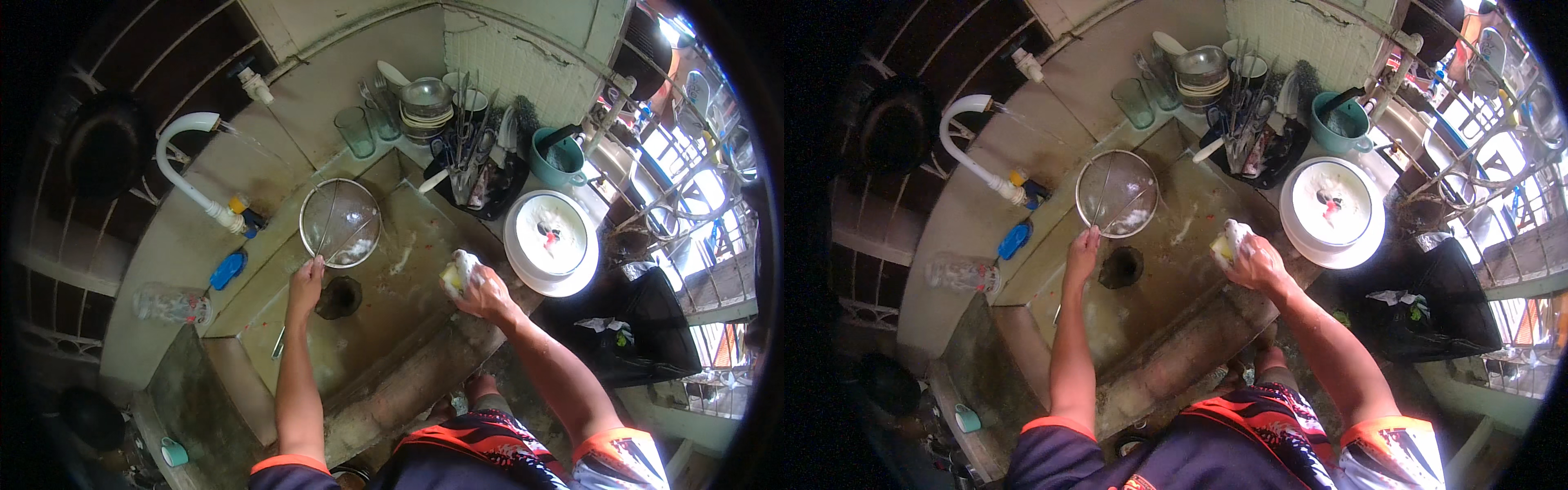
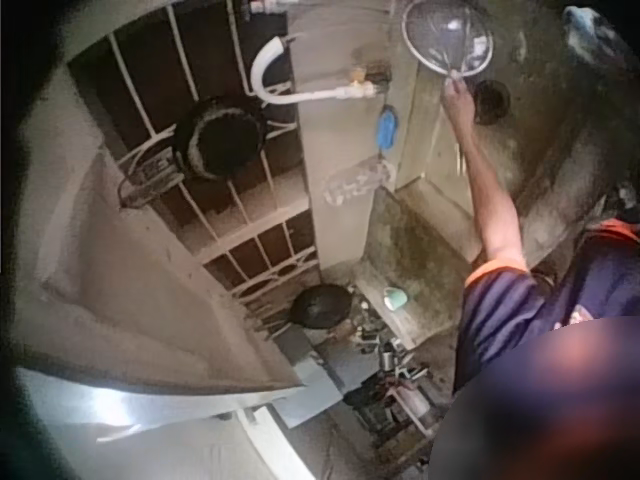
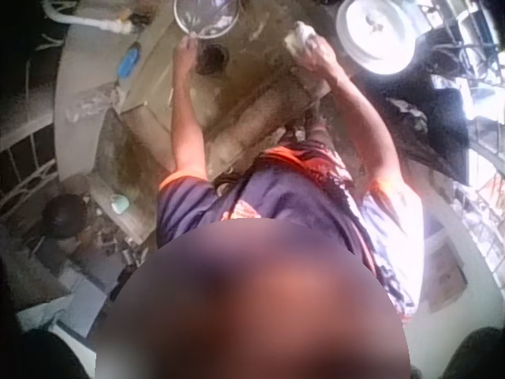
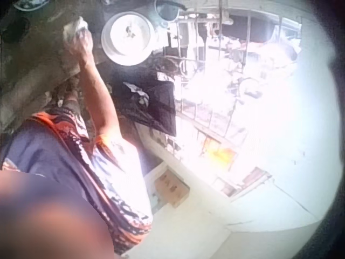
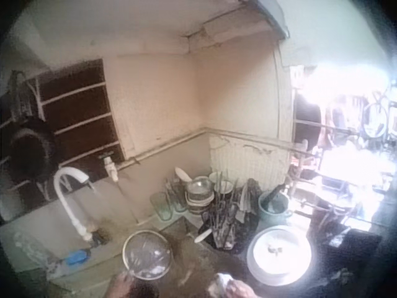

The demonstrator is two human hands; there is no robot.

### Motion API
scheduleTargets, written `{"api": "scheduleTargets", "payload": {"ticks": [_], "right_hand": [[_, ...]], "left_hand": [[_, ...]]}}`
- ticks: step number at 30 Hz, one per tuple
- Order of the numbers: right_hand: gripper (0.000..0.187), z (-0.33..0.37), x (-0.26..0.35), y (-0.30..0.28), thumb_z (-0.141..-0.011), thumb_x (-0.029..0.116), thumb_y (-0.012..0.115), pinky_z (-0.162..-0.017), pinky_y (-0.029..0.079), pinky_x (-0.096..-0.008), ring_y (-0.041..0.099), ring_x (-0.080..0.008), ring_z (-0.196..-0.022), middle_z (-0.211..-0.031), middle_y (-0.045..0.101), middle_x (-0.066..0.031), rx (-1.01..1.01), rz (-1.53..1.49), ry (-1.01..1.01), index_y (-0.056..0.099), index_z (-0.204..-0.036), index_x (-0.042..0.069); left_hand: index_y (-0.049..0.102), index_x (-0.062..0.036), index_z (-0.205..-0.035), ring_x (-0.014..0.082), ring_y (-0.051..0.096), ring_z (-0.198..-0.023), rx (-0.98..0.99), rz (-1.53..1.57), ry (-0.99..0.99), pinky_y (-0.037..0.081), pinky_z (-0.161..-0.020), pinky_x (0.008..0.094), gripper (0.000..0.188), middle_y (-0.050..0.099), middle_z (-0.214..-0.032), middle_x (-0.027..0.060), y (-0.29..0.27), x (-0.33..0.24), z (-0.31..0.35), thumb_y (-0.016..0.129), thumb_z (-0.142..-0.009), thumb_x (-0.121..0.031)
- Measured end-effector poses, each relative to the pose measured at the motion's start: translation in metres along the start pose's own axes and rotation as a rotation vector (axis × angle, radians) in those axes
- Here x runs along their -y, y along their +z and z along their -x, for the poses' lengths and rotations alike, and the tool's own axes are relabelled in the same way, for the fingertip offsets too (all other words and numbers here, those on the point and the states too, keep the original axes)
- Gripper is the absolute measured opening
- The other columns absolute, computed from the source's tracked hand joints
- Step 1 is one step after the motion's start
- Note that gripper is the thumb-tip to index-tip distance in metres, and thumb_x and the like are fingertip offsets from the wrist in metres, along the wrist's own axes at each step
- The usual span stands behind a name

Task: The person washes various kitchen items in a sink using a sponge and running water. They scrub and rinse a metal strainer, a knife, a glass, and a small bowl, placing the cleaned items on a drying rack or counter.

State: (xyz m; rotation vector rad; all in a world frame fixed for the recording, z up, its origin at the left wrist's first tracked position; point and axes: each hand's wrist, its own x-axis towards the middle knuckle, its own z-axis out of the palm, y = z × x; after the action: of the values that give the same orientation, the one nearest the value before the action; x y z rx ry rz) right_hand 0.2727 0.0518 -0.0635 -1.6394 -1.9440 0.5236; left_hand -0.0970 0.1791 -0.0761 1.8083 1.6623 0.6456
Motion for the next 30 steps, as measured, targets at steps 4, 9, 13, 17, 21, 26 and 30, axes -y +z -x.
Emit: {"api": "scheduleTargets", "payload": {"ticks": [4, 9, 13, 17, 21, 26, 30], "right_hand": [[0.051, -0.002, 0.004, -0.002, -0.088, 0.039, 0.060, -0.073, 0.052, -0.0480, 0.064, -0.0424, -0.087, -0.093, 0.063, -0.0256, 0.084, 0.027, 0.063, 0.050, -0.115, -0.003], [0.048, -0.002, 0.005, -0.004, -0.089, 0.041, 0.058, -0.074, 0.053, -0.0476, 0.066, -0.0418, -0.085, -0.089, 0.066, -0.0246, 0.043, 0.075, 0.023, 0.053, -0.113, -0.001], [0.060, -0.001, 0.000, -0.001, -0.088, 0.042, 0.059, -0.077, 0.053, -0.0465, 0.066, -0.0417, -0.086, -0.091, 0.066, -0.0258, 0.105, 0.106, 0.033, 0.049, -0.125, -0.004], [0.062, 0.000, -0.003, 0.000, -0.088, 0.042, 0.059, -0.079, 0.053, -0.0458, 0.066, -0.0406, -0.088, -0.095, 0.066, -0.0260, 0.104, 0.101, 0.010, 0.048, -0.127, -0.004], [0.063, 0.000, -0.001, -0.001, -0.088, 0.041, 0.059, -0.078, 0.053, -0.0459, 0.066, -0.0401, -0.087, -0.096, 0.065, -0.0264, 0.141, 0.120, 0.025, 0.047, -0.129, -0.005], [0.063, 0.001, -0.001, -0.001, -0.089, 0.041, 0.058, -0.076, 0.054, -0.0454, 0.066, -0.0396, -0.087, -0.093, 0.066, -0.0261, 0.084, 0.125, 0.026, 0.047, -0.129, -0.005], [0.064, 0.001, -0.002, 0.001, -0.088, 0.042, 0.057, -0.080, 0.053, -0.0448, 0.065, -0.0393, -0.091, -0.101, 0.063, -0.0273, 0.155, 0.133, 0.067, 0.046, -0.129, -0.006]], "left_hand": [[0.052, -0.0057, -0.075, 0.0083, 0.040, -0.061, -0.060, 0.315, -0.066, 0.034, -0.055, 0.0267, 0.046, 0.044, -0.064, -0.0014, 0.003, 0.004, 0.006, 0.049, -0.101, -0.044], [0.052, -0.0079, -0.074, 0.0060, 0.038, -0.061, -0.126, 0.403, -0.204, 0.031, -0.055, 0.0232, 0.041, 0.042, -0.066, -0.0056, -0.011, 0.010, 0.050, 0.050, -0.101, -0.039], [0.052, -0.0092, -0.076, 0.0060, 0.038, -0.060, -0.159, 0.403, -0.213, 0.032, -0.055, 0.0229, 0.039, 0.041, -0.066, -0.0066, -0.017, -0.001, 0.061, 0.050, -0.102, -0.039], [0.051, -0.0110, -0.075, 0.0056, 0.036, -0.059, -0.215, 0.431, -0.181, 0.029, -0.054, 0.0231, 0.040, 0.040, -0.065, -0.0068, -0.016, -0.016, 0.045, 0.049, -0.101, -0.041], [0.048, -0.0134, -0.070, 0.0057, 0.033, -0.056, -0.271, 0.422, -0.122, 0.026, -0.052, 0.0243, 0.044, 0.037, -0.061, -0.0071, -0.022, -0.021, 0.027, 0.048, -0.101, -0.044], [0.051, -0.0061, -0.072, 0.0117, 0.040, -0.059, -0.339, 0.228, -0.034, 0.033, -0.056, 0.0302, 0.048, 0.042, -0.062, -0.0007, -0.026, -0.026, -0.002, 0.048, -0.101, -0.044], [0.057, 0.0014, -0.080, 0.0209, 0.049, -0.063, -0.284, 0.036, -0.008, 0.041, -0.063, 0.0371, 0.051, 0.051, -0.065, 0.0103, -0.026, -0.030, -0.003, 0.047, -0.100, -0.044]]}}
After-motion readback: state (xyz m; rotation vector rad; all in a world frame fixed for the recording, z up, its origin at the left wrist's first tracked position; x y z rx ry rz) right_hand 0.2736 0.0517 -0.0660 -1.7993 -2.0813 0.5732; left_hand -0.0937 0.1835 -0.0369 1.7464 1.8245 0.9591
